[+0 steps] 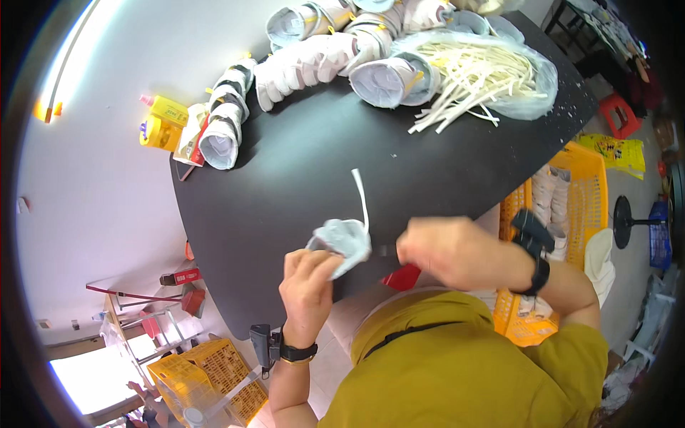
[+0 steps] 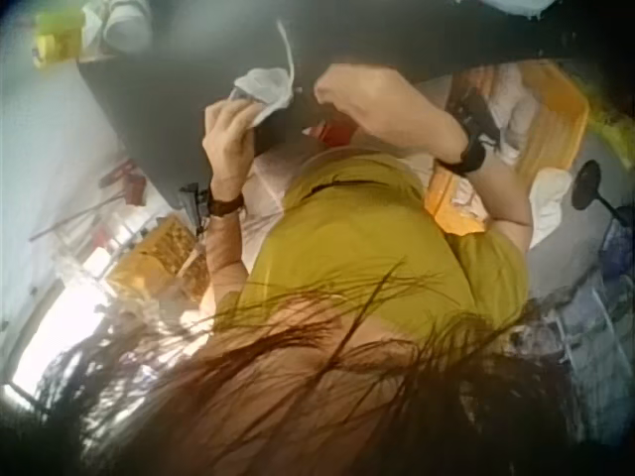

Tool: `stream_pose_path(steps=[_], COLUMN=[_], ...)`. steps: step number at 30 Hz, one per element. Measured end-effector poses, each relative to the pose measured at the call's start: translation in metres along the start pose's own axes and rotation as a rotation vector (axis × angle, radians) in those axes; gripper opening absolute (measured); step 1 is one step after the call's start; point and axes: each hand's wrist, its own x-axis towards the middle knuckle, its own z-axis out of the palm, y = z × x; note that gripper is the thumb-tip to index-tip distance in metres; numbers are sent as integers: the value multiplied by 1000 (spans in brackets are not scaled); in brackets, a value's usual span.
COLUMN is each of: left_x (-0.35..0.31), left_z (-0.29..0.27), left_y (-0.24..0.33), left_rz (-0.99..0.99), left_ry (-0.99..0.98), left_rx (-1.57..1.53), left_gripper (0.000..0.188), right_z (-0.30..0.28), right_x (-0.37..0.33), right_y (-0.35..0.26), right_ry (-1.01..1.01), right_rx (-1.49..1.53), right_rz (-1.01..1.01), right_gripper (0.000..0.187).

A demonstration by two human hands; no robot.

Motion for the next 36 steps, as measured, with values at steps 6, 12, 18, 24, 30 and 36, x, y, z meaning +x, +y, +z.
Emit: stream_pose_path(steps=[6, 12, 18, 24, 30, 36], left_x=[5, -7, -18, -16, -16, -16], left_z=[1, 7, 27, 27, 31, 32], left_y=[24, 22, 12, 18, 21, 24], left_rz=[292, 221, 161, 332, 411, 443], left_ry=[-213, -193, 26, -59, -58, -82], left_rx=[-32, -63, -71, -15, 33, 10], left_gripper=[35, 34, 37, 37, 39, 38], right_z=[0, 9, 45, 26, 42, 43], right_x=[40, 37, 4, 8, 9, 6], right_y=[39, 32, 4, 25, 28, 17], right_ry=[-12, -132, 71, -196, -57, -23], right_rx=[332, 155, -247, 816, 558, 386], right_rz=[-61, -98, -288, 289, 261, 229], right_gripper=[27, 22, 18, 28, 16, 14])
